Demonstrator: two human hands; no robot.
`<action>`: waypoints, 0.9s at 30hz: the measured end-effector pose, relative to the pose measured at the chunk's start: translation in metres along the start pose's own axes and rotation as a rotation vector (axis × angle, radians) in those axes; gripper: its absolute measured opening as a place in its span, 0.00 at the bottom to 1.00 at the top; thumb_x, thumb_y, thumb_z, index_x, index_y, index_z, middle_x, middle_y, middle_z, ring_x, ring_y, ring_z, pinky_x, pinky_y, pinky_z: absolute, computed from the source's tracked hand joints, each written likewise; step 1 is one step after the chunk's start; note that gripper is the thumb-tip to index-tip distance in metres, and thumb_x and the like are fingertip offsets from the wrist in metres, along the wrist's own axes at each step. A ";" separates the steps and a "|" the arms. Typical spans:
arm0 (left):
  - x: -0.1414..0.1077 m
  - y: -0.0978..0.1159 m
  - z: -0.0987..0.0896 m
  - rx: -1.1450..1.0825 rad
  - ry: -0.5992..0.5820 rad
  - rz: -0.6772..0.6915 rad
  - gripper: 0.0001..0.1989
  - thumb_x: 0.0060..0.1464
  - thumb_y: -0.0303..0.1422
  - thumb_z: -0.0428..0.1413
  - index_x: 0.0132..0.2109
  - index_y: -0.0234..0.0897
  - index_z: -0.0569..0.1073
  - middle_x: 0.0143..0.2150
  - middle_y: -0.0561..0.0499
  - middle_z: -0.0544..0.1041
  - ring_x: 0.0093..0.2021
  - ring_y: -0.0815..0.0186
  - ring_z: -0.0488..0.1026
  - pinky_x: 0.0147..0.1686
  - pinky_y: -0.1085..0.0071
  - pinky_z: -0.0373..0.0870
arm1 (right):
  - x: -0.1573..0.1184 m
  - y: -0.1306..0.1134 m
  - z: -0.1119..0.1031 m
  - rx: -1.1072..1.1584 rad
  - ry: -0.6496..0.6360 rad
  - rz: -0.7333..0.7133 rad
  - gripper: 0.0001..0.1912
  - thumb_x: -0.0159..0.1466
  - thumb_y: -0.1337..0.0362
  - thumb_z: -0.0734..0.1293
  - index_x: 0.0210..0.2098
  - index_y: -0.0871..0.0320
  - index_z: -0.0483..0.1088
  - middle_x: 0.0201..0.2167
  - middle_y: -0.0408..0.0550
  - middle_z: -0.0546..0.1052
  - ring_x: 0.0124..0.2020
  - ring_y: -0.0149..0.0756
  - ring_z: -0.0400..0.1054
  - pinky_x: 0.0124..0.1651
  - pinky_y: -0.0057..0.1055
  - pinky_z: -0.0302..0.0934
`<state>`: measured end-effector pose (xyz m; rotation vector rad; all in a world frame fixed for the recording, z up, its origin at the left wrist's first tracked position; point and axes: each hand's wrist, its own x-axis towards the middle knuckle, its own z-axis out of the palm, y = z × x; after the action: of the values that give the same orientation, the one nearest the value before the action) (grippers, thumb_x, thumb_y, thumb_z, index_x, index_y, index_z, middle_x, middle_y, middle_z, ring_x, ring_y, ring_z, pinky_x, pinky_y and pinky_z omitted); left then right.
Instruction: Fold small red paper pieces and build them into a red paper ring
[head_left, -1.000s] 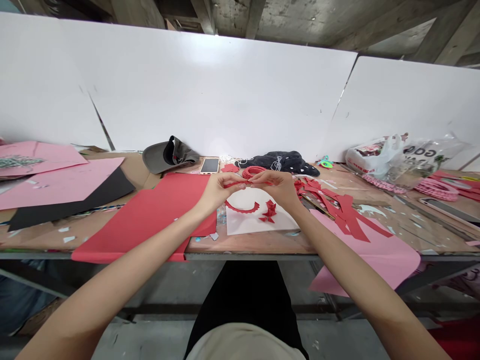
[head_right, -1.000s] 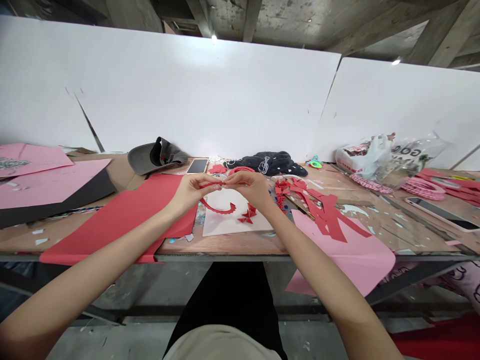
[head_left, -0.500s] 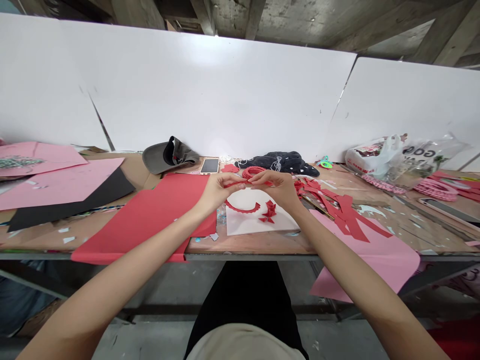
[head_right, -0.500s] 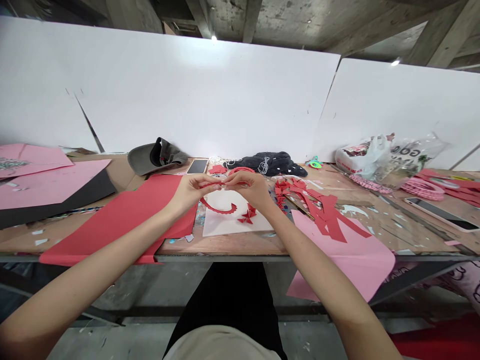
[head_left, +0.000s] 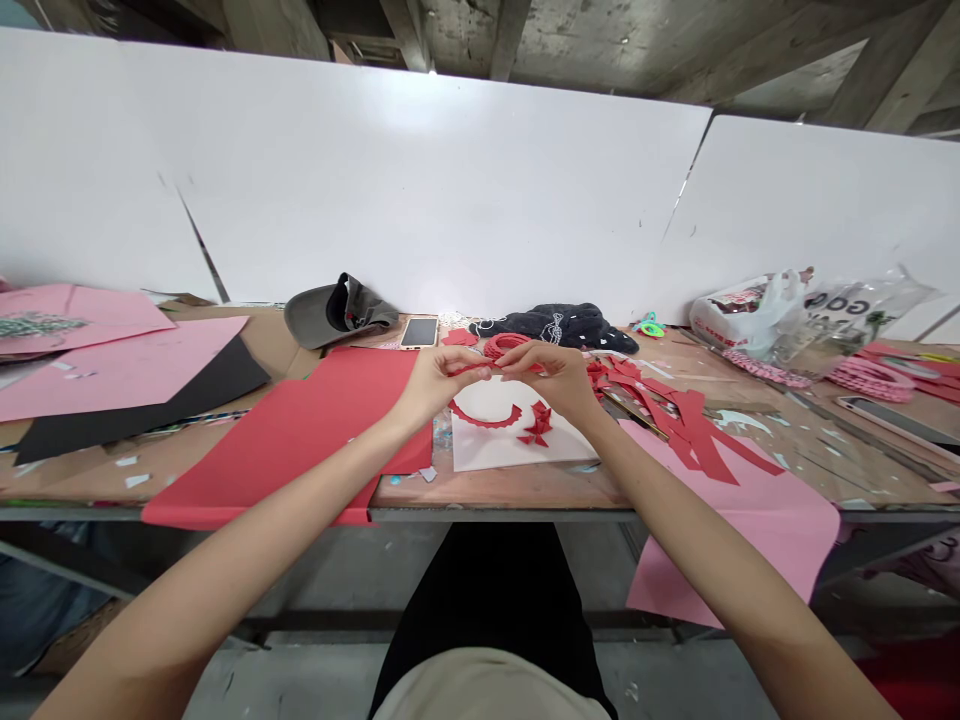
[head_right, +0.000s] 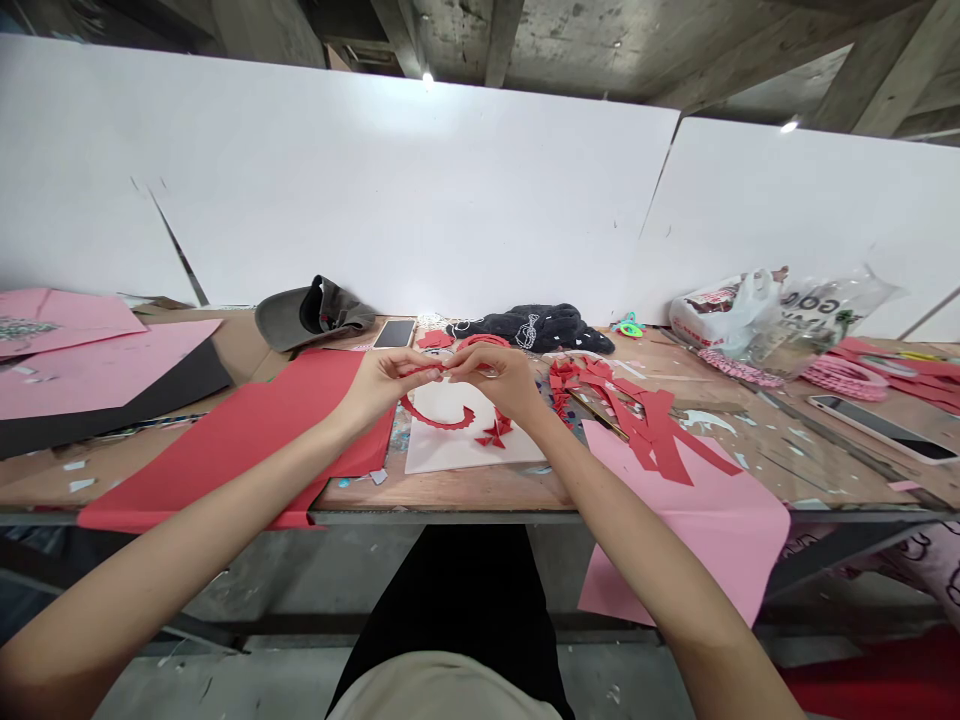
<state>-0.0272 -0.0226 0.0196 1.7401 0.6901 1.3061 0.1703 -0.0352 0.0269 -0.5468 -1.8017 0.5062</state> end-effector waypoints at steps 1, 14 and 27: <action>0.000 0.000 0.000 0.001 0.001 0.000 0.12 0.46 0.36 0.66 0.38 0.35 0.81 0.39 0.44 0.81 0.41 0.59 0.79 0.48 0.61 0.74 | 0.000 0.000 0.000 0.002 -0.001 -0.004 0.07 0.57 0.59 0.74 0.26 0.54 0.77 0.32 0.47 0.80 0.40 0.39 0.73 0.43 0.40 0.70; -0.001 0.002 0.001 0.036 -0.005 0.026 0.11 0.46 0.36 0.66 0.37 0.36 0.81 0.41 0.44 0.81 0.44 0.56 0.78 0.49 0.59 0.74 | 0.002 0.003 0.000 -0.016 0.012 0.096 0.09 0.53 0.57 0.75 0.26 0.55 0.78 0.32 0.47 0.80 0.38 0.40 0.75 0.46 0.43 0.71; -0.002 0.003 0.002 0.087 -0.011 0.056 0.10 0.47 0.35 0.65 0.37 0.36 0.82 0.40 0.45 0.82 0.40 0.58 0.79 0.45 0.62 0.75 | 0.003 0.006 -0.001 -0.092 0.020 0.078 0.07 0.54 0.59 0.75 0.27 0.56 0.77 0.28 0.45 0.77 0.32 0.35 0.71 0.38 0.35 0.68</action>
<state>-0.0256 -0.0263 0.0208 1.8472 0.7053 1.3208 0.1708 -0.0287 0.0257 -0.6852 -1.7964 0.4712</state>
